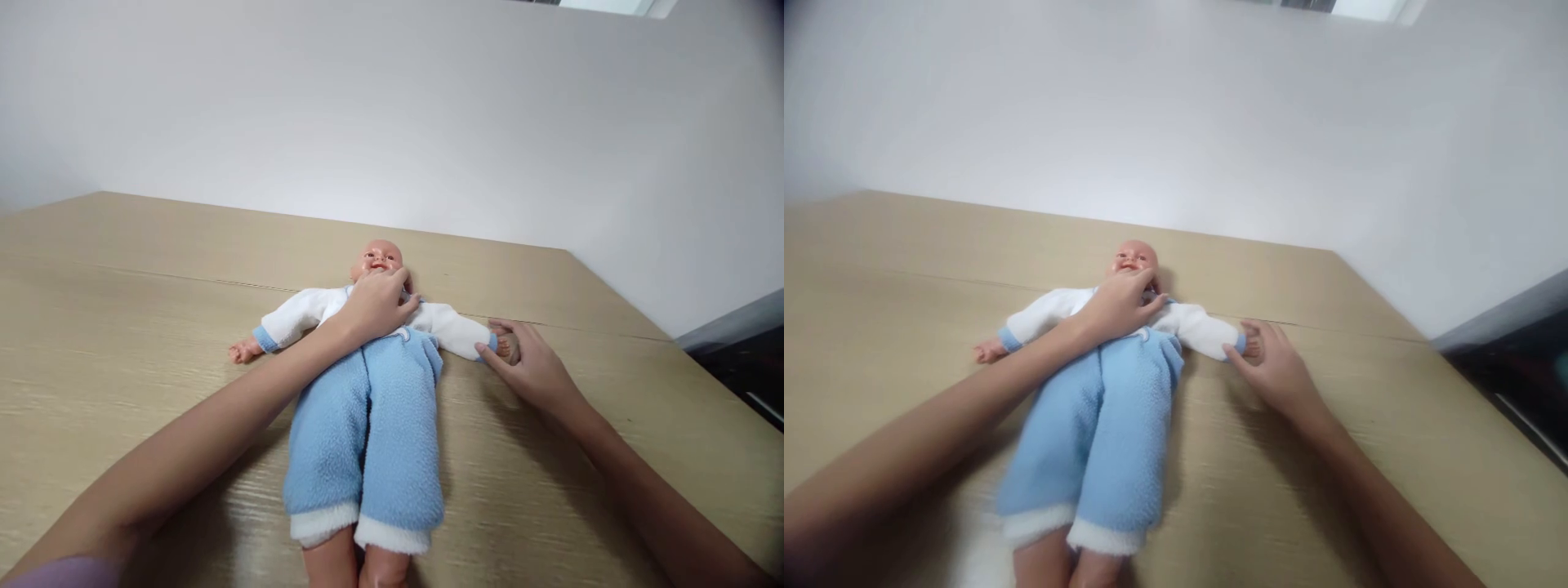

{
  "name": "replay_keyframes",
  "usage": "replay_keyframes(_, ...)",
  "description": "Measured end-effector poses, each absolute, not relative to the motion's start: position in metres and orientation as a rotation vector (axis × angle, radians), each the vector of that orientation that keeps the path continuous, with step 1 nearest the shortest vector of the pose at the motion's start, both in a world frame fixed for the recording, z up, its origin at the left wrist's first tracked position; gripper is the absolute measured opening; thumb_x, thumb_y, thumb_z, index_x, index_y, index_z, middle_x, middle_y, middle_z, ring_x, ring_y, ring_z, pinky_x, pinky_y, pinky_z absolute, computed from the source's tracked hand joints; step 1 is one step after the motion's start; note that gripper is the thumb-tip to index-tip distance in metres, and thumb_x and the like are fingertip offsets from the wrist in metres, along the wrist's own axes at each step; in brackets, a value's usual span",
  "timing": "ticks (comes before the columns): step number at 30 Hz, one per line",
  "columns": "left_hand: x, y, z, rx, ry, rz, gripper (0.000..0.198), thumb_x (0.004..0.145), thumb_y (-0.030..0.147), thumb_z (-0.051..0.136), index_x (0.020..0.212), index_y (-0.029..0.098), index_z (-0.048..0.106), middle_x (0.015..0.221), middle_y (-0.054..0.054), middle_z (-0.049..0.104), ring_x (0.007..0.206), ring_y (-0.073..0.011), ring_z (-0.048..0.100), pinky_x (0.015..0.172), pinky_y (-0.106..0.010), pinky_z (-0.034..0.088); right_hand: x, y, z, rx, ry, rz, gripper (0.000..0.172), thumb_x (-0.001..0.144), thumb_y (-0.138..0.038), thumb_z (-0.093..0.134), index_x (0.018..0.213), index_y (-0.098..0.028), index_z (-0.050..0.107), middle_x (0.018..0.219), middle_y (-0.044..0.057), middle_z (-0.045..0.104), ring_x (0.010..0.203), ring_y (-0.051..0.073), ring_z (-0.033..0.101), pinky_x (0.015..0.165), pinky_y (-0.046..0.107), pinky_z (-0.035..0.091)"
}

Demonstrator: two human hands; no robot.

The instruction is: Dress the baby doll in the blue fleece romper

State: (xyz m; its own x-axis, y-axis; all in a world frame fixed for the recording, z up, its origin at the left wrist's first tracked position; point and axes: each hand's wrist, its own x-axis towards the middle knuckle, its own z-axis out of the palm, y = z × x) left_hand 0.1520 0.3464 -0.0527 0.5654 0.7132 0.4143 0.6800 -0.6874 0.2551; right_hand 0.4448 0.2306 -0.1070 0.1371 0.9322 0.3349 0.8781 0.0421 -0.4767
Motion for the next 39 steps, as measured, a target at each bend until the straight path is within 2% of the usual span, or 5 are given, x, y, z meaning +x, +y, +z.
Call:
replay_keyframes(6,0.148,0.346,-0.050,2.809,1.264,0.899,0.025,0.109,0.039,0.055,0.107,0.017,0.066,0.120,-0.019,0.073,0.125,-0.0385,0.059,0.113,-0.053,0.041,0.408,0.211,-0.093,-1.699,-1.792,-0.274,0.047,0.100,-0.052,0.063,0.135,-0.020,0.065,0.135,0.021,0.064,0.118,0.040,0.067,0.101,0.056,0.056)
replay_keyframes(13,0.149,0.341,-0.039,2.732,0.857,0.932,0.014,0.106,0.033,0.059,0.103,0.021,0.065,0.112,-0.011,0.073,0.113,-0.0304,0.061,0.107,-0.046,0.043,0.353,0.213,-0.098,-1.369,-1.574,1.052,0.040,0.100,-0.063,0.066,0.118,-0.027,0.065,0.085,0.001,0.060,0.072,0.020,0.056,0.062,0.033,0.046)
replay_keyframes(19,0.152,0.338,-0.042,2.676,0.647,0.707,0.022,0.106,0.039,0.061,0.101,0.019,0.069,0.101,-0.008,0.076,0.101,-0.0265,0.063,0.098,-0.041,0.045,0.354,0.237,-0.099,-1.174,-1.320,1.503,0.041,0.091,-0.061,0.075,0.086,-0.025,0.056,0.074,-0.004,0.045,0.062,0.014,0.039,0.054,0.028,0.034)
replay_keyframes(29,0.148,0.334,-0.037,2.570,0.586,0.364,0.036,0.105,0.048,0.057,0.083,0.022,0.067,0.079,0.000,0.069,0.083,-0.0211,0.063,0.097,-0.040,0.042,0.368,0.247,-0.117,-1.183,-1.426,1.453,0.037,0.094,-0.057,0.076,0.106,-0.026,0.060,0.071,-0.008,0.043,0.057,0.013,0.035,0.053,0.027,0.028)
replay_keyframes(39,0.149,0.340,-0.042,2.366,0.554,0.435,0.021,0.101,0.039,0.064,0.112,0.022,0.063,0.087,0.001,0.063,0.080,-0.0183,0.061,0.071,-0.031,0.043,0.353,0.236,-0.109,-1.183,-1.338,1.143,0.039,0.090,-0.050,0.077,0.115,-0.032,0.053,0.100,-0.002,0.056,0.069,0.015,0.043,0.060,0.029,0.036)
